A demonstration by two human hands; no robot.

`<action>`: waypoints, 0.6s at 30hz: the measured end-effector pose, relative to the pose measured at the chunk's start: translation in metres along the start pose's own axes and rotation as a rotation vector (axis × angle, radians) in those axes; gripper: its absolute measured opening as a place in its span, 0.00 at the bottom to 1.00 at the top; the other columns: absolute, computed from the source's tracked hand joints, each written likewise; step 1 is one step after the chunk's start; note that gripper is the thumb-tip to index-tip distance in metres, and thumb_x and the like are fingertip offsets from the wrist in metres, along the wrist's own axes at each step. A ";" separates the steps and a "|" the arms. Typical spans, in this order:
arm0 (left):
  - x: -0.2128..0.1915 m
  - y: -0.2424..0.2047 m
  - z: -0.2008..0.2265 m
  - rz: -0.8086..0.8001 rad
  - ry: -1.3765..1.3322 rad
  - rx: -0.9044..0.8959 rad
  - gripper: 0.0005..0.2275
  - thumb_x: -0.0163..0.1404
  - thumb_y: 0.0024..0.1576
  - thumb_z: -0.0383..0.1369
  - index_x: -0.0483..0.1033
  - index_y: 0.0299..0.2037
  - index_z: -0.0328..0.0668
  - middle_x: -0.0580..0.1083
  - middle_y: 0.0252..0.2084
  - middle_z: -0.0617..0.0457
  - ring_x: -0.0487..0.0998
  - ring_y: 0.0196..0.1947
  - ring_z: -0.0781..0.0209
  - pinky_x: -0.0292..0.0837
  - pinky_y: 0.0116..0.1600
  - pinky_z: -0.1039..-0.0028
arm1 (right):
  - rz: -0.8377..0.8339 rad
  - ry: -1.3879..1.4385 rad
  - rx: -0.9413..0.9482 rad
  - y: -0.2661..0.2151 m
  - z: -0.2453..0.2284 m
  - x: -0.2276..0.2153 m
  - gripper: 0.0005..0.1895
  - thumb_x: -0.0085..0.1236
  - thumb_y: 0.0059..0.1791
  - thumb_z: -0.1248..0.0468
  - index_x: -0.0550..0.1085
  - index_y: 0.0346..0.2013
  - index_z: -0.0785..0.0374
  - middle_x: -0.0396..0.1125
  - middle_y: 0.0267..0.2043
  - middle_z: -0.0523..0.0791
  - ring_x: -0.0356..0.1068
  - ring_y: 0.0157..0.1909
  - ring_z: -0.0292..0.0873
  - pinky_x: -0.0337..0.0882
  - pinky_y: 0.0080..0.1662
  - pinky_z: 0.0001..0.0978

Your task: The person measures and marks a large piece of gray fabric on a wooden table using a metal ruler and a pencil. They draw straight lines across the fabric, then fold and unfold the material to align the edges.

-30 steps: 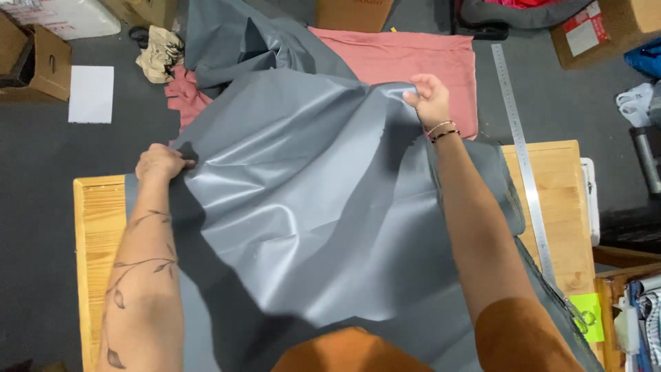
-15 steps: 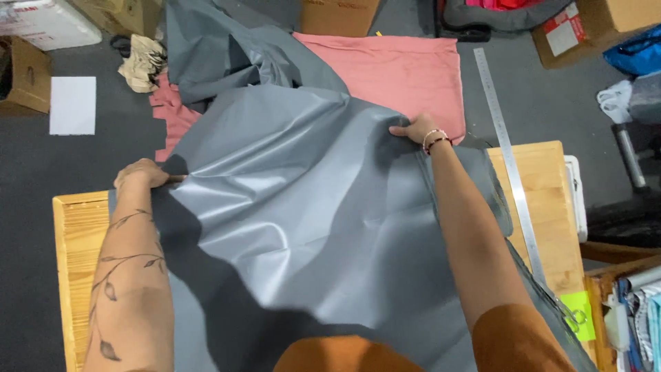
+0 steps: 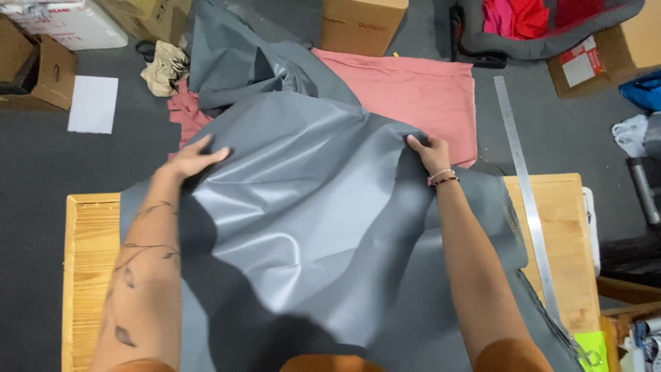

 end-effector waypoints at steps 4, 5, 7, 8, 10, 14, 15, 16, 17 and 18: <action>0.017 0.027 0.052 0.057 -0.224 0.081 0.51 0.55 0.43 0.68 0.49 0.75 0.59 0.53 0.76 0.46 0.52 0.75 0.48 0.46 0.75 0.56 | 0.053 0.063 -0.028 0.005 0.017 0.002 0.19 0.75 0.44 0.50 0.81 0.40 0.58 0.75 0.33 0.44 0.75 0.37 0.39 0.76 0.39 0.31; 0.023 0.037 0.065 0.057 -0.240 0.081 0.55 0.58 0.40 0.67 0.45 0.77 0.59 0.50 0.77 0.48 0.50 0.76 0.50 0.44 0.75 0.56 | 0.059 0.095 -0.046 0.012 0.027 0.002 0.18 0.74 0.45 0.52 0.80 0.41 0.60 0.74 0.33 0.45 0.74 0.36 0.39 0.75 0.39 0.31; 0.027 0.034 0.084 0.062 -0.199 0.081 0.53 0.59 0.42 0.65 0.43 0.76 0.62 0.52 0.76 0.50 0.52 0.75 0.50 0.45 0.75 0.55 | 0.074 0.080 -0.058 0.011 0.030 0.002 0.18 0.74 0.45 0.53 0.80 0.40 0.60 0.74 0.33 0.45 0.74 0.37 0.39 0.75 0.39 0.31; 0.029 0.033 0.094 0.063 -0.163 0.073 0.52 0.60 0.44 0.62 0.41 0.76 0.65 0.54 0.76 0.51 0.53 0.75 0.50 0.45 0.75 0.54 | 0.082 0.061 -0.067 0.012 0.031 0.001 0.17 0.74 0.45 0.53 0.81 0.39 0.60 0.74 0.33 0.45 0.74 0.37 0.39 0.74 0.38 0.31; 0.049 0.054 0.088 0.047 -0.089 0.067 0.52 0.62 0.43 0.61 0.43 0.76 0.66 0.57 0.74 0.53 0.54 0.74 0.49 0.47 0.74 0.53 | 0.086 0.042 -0.079 0.002 0.010 0.003 0.17 0.74 0.45 0.52 0.81 0.39 0.58 0.75 0.34 0.44 0.74 0.38 0.39 0.74 0.40 0.31; 0.096 0.080 0.074 -0.040 0.179 0.033 0.56 0.62 0.39 0.65 0.37 0.76 0.76 0.53 0.76 0.44 0.56 0.74 0.45 0.52 0.74 0.54 | 0.070 -0.044 -0.106 -0.033 -0.040 0.009 0.19 0.73 0.45 0.49 0.81 0.41 0.57 0.76 0.37 0.45 0.75 0.44 0.41 0.74 0.45 0.34; 0.088 0.064 0.085 -0.043 0.182 0.032 0.56 0.62 0.39 0.65 0.37 0.76 0.76 0.53 0.76 0.44 0.56 0.74 0.45 0.52 0.74 0.54 | 0.070 -0.044 -0.102 -0.024 -0.030 0.011 0.19 0.73 0.45 0.49 0.81 0.41 0.57 0.76 0.37 0.45 0.75 0.44 0.41 0.74 0.45 0.34; 0.078 0.047 0.099 0.025 0.147 0.131 0.57 0.65 0.40 0.55 0.33 0.75 0.78 0.44 0.77 0.42 0.55 0.74 0.40 0.50 0.74 0.47 | 0.077 -0.026 -0.127 -0.017 -0.019 0.011 0.18 0.74 0.45 0.50 0.81 0.39 0.57 0.76 0.36 0.44 0.75 0.42 0.40 0.74 0.44 0.34; 0.069 0.030 0.112 0.094 0.111 0.230 0.60 0.69 0.41 0.45 0.28 0.75 0.80 0.35 0.78 0.39 0.54 0.74 0.35 0.47 0.73 0.40 | 0.084 -0.007 -0.152 -0.010 -0.009 0.012 0.17 0.74 0.45 0.51 0.81 0.38 0.57 0.75 0.34 0.44 0.75 0.41 0.40 0.74 0.43 0.33; 0.075 0.045 0.109 0.091 0.111 0.228 0.60 0.69 0.41 0.45 0.28 0.75 0.80 0.35 0.78 0.39 0.54 0.74 0.35 0.47 0.73 0.40 | 0.083 -0.008 -0.149 -0.013 -0.007 0.013 0.17 0.74 0.45 0.51 0.81 0.38 0.57 0.75 0.34 0.44 0.75 0.41 0.40 0.74 0.43 0.33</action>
Point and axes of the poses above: each hand's wrist, its own y-axis towards the middle knuckle, its own x-axis out of the palm, z = x × y, the point moved 3 cm from there along y, towards the middle knuckle
